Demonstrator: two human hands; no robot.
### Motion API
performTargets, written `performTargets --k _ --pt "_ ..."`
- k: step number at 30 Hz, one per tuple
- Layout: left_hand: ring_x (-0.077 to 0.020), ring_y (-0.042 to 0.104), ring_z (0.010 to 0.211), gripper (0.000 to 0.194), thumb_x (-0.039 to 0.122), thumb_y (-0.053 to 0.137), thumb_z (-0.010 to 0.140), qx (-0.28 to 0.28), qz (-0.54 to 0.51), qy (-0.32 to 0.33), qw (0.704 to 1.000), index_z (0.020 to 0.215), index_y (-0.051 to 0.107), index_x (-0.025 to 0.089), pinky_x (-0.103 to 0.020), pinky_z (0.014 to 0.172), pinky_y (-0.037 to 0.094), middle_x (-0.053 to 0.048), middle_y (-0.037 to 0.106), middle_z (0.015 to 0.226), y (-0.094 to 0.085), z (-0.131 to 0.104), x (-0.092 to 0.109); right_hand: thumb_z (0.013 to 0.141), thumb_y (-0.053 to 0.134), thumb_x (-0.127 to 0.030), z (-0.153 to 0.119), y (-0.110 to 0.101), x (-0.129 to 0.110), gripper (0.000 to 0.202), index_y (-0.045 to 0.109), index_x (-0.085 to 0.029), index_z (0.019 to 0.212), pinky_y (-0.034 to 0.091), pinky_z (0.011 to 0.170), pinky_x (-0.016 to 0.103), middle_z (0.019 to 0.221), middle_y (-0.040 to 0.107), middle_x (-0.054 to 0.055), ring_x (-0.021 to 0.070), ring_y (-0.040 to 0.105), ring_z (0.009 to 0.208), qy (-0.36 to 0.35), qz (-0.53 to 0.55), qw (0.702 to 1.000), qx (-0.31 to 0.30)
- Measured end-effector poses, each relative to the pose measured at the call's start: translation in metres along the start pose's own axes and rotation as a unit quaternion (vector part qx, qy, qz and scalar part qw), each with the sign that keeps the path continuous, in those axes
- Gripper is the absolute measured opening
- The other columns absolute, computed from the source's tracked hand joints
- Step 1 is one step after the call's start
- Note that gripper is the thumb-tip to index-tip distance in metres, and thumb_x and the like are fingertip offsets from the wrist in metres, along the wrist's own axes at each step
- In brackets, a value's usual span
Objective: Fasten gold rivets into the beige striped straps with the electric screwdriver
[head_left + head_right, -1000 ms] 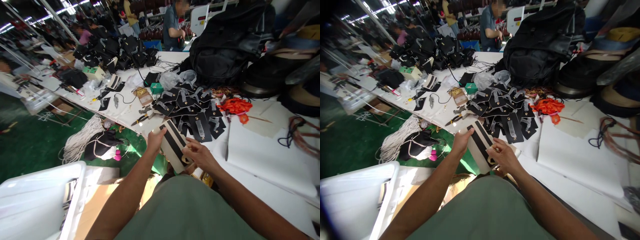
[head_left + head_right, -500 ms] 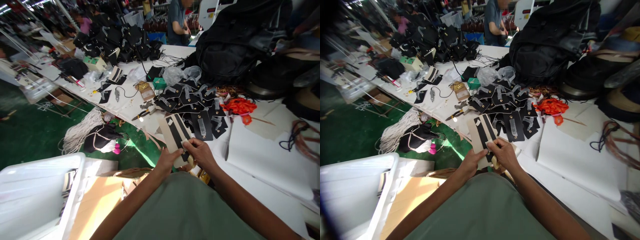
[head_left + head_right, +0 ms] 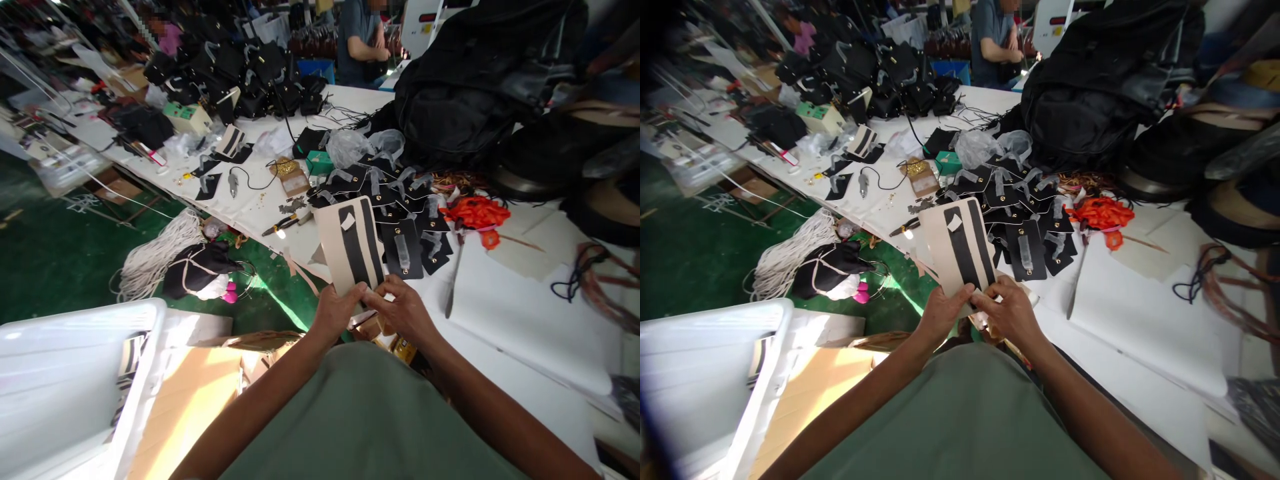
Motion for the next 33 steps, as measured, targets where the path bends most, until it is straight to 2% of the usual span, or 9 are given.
performTargets --k 4,8,10,14,18,21,26,33 --pt "-0.0293 0.076 0.101 0.037 0.037 0.083 0.078 -0.005 0.009 0.012 1.000 0.109 0.080 0.016 -0.039 0.093 0.059 -0.008 0.082 0.106 0.002 0.000 0.001 0.091 0.068 -0.060 -0.003 0.001 -0.003 0.049 0.060 -0.024 0.059 0.045 0.071 0.034 0.078 0.058 0.002 0.0185 0.059 0.073 -0.009 -0.029 0.999 0.021" --pt "-0.0301 0.076 0.094 0.036 0.034 0.083 0.075 0.036 0.033 0.001 0.999 0.105 0.081 0.014 -0.040 0.086 0.061 -0.010 0.082 0.101 -0.001 0.001 -0.003 0.092 0.068 -0.057 -0.003 0.002 -0.006 0.047 0.061 -0.024 0.059 0.043 0.067 0.033 0.073 0.054 0.002 0.0185 0.058 0.071 -0.024 -0.059 0.998 0.028" --pt "-0.0300 0.077 0.093 0.036 0.033 0.082 0.075 0.045 0.042 0.002 0.998 0.105 0.080 0.013 -0.039 0.084 0.061 -0.011 0.082 0.100 -0.002 0.002 -0.003 0.092 0.069 -0.053 -0.002 0.002 -0.006 0.046 0.059 -0.023 0.059 0.044 0.067 0.033 0.076 0.055 0.002 0.0177 0.058 0.071 -0.026 -0.046 0.998 0.018" --pt "-0.0279 0.076 0.088 0.033 0.033 0.082 0.076 0.067 0.020 0.003 0.998 0.103 0.079 0.012 -0.038 0.080 0.060 -0.012 0.082 0.098 -0.007 0.003 0.001 0.090 0.071 -0.042 0.000 0.003 -0.008 0.029 0.063 -0.024 0.069 0.049 0.078 0.033 0.090 0.060 0.003 0.0201 0.063 0.086 -0.043 -0.015 0.999 -0.029" --pt "-0.0266 0.076 0.089 0.037 0.035 0.086 0.073 0.044 0.008 0.003 0.999 0.103 0.080 0.013 -0.036 0.081 0.060 -0.010 0.082 0.099 -0.011 0.001 0.005 0.094 0.066 -0.040 0.001 0.004 -0.010 0.028 0.064 -0.024 0.071 0.048 0.074 0.033 0.084 0.056 0.002 0.0205 0.061 0.084 -0.048 -0.036 0.998 -0.027" --pt "-0.0263 0.076 0.087 0.039 0.034 0.088 0.071 0.039 -0.011 -0.007 0.999 0.103 0.080 0.013 -0.036 0.081 0.061 -0.009 0.082 0.098 -0.015 -0.002 -0.001 0.096 0.064 -0.041 0.001 0.007 -0.011 0.030 0.064 -0.024 0.071 0.047 0.074 0.034 0.084 0.058 0.003 0.0209 0.061 0.083 -0.059 -0.042 0.997 -0.031" --pt "-0.0268 0.077 0.086 0.036 0.033 0.085 0.073 0.087 -0.009 0.006 0.996 0.102 0.081 0.013 -0.036 0.079 0.061 -0.010 0.082 0.098 -0.020 -0.004 -0.012 0.095 0.063 -0.046 -0.002 0.016 -0.012 0.031 0.068 -0.025 0.073 0.050 0.079 0.036 0.085 0.060 0.004 0.0223 0.061 0.083 -0.061 -0.051 0.995 -0.057" --pt "-0.0297 0.078 0.086 0.024 0.034 0.076 0.082 0.152 0.096 0.044 0.983 0.094 0.080 0.013 -0.037 0.077 0.060 -0.011 0.082 0.091 -0.019 -0.004 -0.022 0.096 0.062 -0.046 -0.002 0.030 -0.004 0.032 0.068 -0.024 0.073 0.051 0.077 0.034 0.086 0.053 0.003 0.0209 0.061 0.085 -0.004 0.014 0.997 -0.079"
Point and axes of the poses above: each hand's wrist, its own z-axis towards the middle knuckle, its own y-axis out of the palm, x = y × z, the point moved 3 cm from there along z, towards the middle knuckle
